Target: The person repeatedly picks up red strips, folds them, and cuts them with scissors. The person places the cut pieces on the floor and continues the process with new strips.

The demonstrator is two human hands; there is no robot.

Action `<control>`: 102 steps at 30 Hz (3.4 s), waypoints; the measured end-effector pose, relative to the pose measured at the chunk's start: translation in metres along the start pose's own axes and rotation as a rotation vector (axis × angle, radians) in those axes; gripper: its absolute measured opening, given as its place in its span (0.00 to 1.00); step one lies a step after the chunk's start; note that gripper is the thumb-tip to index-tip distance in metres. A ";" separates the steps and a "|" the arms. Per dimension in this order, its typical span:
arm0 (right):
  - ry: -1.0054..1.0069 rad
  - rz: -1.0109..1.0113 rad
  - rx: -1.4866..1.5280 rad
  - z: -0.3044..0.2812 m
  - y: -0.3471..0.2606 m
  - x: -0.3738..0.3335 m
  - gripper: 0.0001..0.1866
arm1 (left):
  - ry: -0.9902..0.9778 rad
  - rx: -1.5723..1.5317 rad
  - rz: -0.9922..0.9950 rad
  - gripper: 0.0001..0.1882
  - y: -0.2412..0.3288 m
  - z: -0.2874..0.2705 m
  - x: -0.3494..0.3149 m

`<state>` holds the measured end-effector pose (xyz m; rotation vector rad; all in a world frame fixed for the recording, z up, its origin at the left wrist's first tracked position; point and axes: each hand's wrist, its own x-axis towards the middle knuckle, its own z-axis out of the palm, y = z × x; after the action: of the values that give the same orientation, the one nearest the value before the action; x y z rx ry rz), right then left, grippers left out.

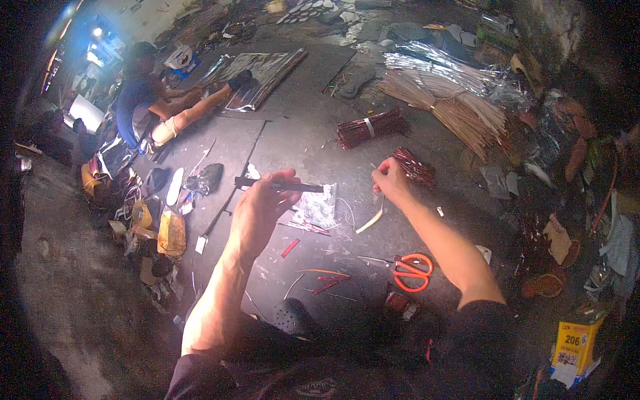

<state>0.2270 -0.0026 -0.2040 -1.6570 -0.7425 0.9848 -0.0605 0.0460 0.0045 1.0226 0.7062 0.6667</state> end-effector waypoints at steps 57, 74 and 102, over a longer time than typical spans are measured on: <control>-0.293 -0.158 -0.033 -0.010 -0.190 -0.184 0.09 | -0.197 0.212 0.049 0.30 -0.018 0.061 -0.030; -0.334 -0.136 0.028 -0.011 -0.174 -0.180 0.09 | -0.113 0.393 0.057 0.19 -0.021 0.072 -0.032; 0.041 -0.908 -0.725 -0.031 -0.182 -0.189 0.13 | 0.059 0.415 0.237 0.09 -0.035 0.071 -0.033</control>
<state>0.1636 -0.1250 0.0214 -1.6050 -1.7507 0.0091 -0.0193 -0.0294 0.0041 1.4896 0.8012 0.7753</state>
